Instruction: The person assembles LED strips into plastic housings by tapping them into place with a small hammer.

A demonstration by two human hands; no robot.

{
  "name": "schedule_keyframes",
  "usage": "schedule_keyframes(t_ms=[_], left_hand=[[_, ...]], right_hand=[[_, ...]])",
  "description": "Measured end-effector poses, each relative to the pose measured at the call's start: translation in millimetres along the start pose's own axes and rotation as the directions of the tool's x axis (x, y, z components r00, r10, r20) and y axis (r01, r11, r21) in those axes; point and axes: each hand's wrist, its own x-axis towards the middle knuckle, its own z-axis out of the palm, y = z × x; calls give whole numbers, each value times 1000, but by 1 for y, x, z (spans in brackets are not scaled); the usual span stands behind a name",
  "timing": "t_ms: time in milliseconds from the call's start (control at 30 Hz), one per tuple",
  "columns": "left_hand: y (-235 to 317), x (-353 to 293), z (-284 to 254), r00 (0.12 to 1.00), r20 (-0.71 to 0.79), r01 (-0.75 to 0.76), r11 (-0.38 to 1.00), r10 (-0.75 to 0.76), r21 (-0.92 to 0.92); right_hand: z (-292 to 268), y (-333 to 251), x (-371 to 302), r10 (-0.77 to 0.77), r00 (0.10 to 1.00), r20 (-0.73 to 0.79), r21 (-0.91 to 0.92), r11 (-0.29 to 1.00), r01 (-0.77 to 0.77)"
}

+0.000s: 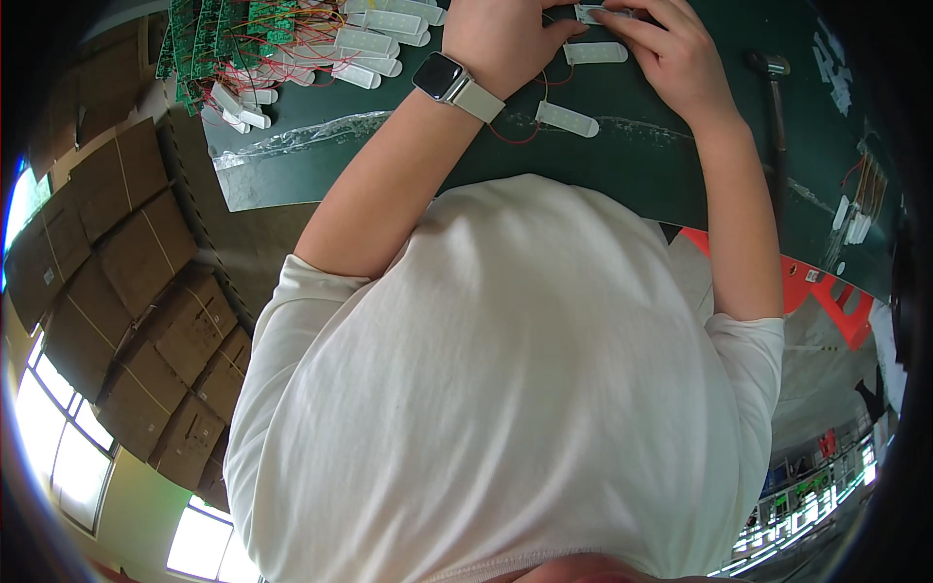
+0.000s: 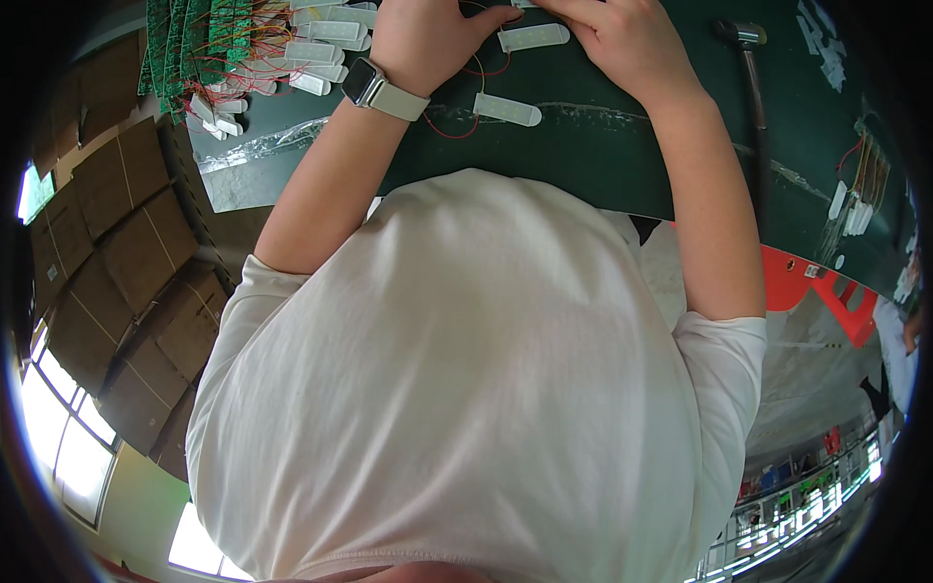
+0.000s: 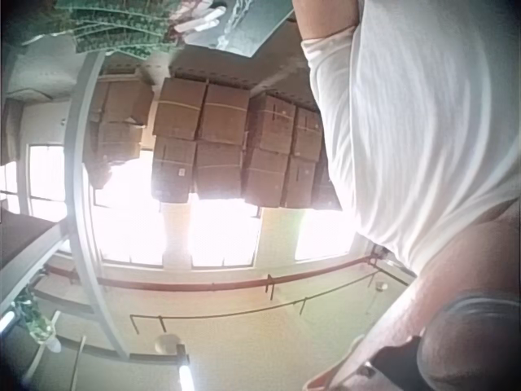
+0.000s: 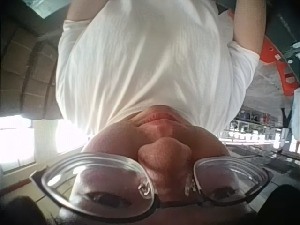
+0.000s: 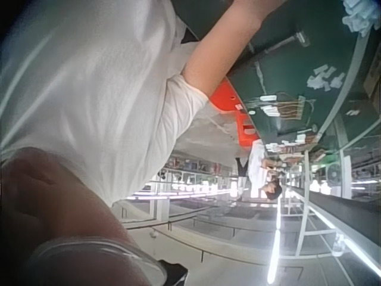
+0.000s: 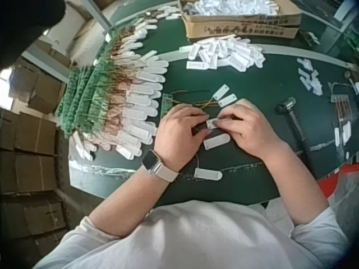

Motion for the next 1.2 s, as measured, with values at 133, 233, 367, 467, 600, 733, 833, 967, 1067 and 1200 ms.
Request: schedule_keyframes(t_ms=[133, 233, 367, 467, 600, 733, 833, 967, 1067, 1200], left_hand=[[2, -3, 0, 1000, -1, 9, 1000, -9, 3], [6, -5, 0, 1000, -24, -2, 998, 4, 64], [8, -7, 2, 997, -32, 77, 991, -74, 106], [7, -6, 3, 995, -36, 99, 990, -96, 102], [4, -6, 5, 994, -55, 100, 990, -95, 97], [9, -7, 10, 990, -82, 123, 986, -114, 115], [9, -7, 9, 987, -98, 135, 984, -123, 115], [8, -8, 8, 989, -75, 138, 985, -131, 107], [6, -7, 4, 993, -55, 113, 989, -108, 92], [2, -4, 1, 995, -18, 101, 993, -100, 55]], right_hand=[[-5, -5, 4, 27, 999, 44, 14, 1000, -27], [-5, -5, 4, 27, 998, 55, 13, 1000, -28], [1, 0, -1, 8, 1000, 13, 23, 1000, -8], [2, 1, -1, 14, 1000, 6, 25, 1000, -14], [2, -1, 0, 22, 1000, 14, 32, 999, -23], [1, 0, -3, 36, 999, 22, 20, 999, -37], [-1, -5, 1, 59, 997, 39, 12, 998, -60], [3, -2, -2, 68, 997, 22, 14, 998, -68], [-4, -6, 2, 52, 997, 55, -4, 999, -52], [2, -2, 0, 29, 1000, 4, 27, 999, -29]])
